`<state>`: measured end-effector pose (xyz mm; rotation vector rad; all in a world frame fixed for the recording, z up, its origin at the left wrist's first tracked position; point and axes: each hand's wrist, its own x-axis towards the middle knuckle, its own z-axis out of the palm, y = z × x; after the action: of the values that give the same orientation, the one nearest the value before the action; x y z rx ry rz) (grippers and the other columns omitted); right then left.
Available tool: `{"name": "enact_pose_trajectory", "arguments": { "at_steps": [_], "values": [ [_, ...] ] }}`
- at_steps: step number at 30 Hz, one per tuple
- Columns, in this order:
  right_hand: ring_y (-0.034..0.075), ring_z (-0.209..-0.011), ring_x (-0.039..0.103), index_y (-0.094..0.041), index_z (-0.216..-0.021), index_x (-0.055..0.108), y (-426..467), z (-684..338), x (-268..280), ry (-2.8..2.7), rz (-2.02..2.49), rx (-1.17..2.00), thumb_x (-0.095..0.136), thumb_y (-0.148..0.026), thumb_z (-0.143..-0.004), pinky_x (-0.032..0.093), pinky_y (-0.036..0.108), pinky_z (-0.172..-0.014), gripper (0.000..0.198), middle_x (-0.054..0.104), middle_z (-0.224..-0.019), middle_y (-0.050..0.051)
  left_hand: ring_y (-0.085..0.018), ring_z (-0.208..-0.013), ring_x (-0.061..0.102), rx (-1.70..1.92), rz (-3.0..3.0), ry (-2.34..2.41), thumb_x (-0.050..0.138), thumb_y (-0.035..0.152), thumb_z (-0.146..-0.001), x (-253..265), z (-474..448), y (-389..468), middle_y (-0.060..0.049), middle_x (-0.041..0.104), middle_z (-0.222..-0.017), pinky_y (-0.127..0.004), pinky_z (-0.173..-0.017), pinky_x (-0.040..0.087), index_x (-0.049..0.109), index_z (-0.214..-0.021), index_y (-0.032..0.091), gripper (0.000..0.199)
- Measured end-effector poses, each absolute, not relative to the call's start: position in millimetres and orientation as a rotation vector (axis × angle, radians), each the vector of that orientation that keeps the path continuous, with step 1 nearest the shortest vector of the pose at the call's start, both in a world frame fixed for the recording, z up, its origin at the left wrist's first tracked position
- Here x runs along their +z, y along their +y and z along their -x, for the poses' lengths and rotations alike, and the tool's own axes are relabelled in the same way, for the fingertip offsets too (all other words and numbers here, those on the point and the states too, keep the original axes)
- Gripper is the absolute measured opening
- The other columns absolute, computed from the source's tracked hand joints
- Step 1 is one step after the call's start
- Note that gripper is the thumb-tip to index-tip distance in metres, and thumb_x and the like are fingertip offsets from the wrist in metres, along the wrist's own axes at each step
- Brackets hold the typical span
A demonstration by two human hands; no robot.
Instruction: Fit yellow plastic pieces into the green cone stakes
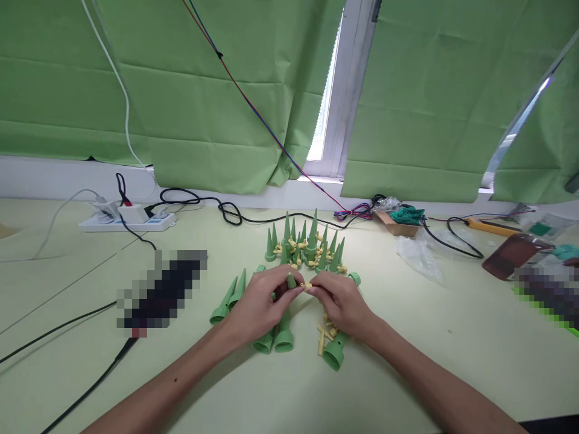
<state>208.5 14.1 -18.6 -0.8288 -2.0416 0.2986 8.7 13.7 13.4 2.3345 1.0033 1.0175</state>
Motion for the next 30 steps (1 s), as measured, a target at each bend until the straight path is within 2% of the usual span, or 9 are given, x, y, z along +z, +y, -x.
{"name": "enact_pose_trajectory", "arguments": {
  "at_steps": [7,12,18,24,30],
  "values": [
    [0.013,-0.060,0.047,-0.019,-0.074,0.052,16,-210,-18,-2.057,0.809,0.308,0.048,-0.022,-0.099,0.035,0.023,-0.058,0.026,0.052,-0.066,-0.001,-0.011,-0.065,0.051,1.025,-2.347,1.014,0.053,0.023,-0.096,11,-10,13,0.000,0.064,-0.083,-0.022,-0.055,0.039,0.063,-0.092,0.019,0.011],
    [0.014,-0.066,0.054,-0.019,-0.085,0.060,14,-210,-18,-2.034,0.858,0.355,0.048,-0.023,-0.100,0.040,0.023,-0.063,0.020,0.061,-0.074,0.001,-0.010,-0.061,0.051,1.046,-2.331,1.018,0.053,0.026,-0.096,7,-12,12,0.000,0.066,-0.086,-0.023,-0.056,0.040,0.063,-0.093,0.019,0.012],
    [0.013,-0.067,0.057,-0.018,-0.098,0.060,9,-211,-13,-1.998,0.880,0.417,0.051,-0.024,-0.098,0.043,0.023,-0.062,0.011,0.065,-0.082,0.002,-0.009,-0.061,0.052,1.129,-2.251,1.045,0.054,0.027,-0.096,3,-15,9,0.000,0.067,-0.090,-0.023,-0.055,0.042,0.064,-0.094,0.020,0.012],
    [0.014,-0.069,0.059,-0.019,-0.097,0.058,11,-212,-13,-2.004,0.837,0.431,0.049,-0.020,-0.098,0.045,0.023,-0.065,0.009,0.065,-0.081,0.002,-0.011,-0.067,0.056,1.144,-2.228,1.026,0.055,0.027,-0.095,3,-15,9,-0.002,0.068,-0.093,-0.023,-0.055,0.043,0.064,-0.092,0.020,0.012],
    [0.013,-0.068,0.058,-0.020,-0.096,0.057,13,-214,-16,-2.020,0.841,0.430,0.047,-0.019,-0.098,0.045,0.023,-0.064,0.010,0.063,-0.079,0.001,-0.009,-0.062,0.054,1.103,-2.244,0.998,0.055,0.025,-0.094,3,-15,9,-0.002,0.067,-0.094,-0.023,-0.055,0.044,0.064,-0.096,0.020,0.011]
  ]
}}
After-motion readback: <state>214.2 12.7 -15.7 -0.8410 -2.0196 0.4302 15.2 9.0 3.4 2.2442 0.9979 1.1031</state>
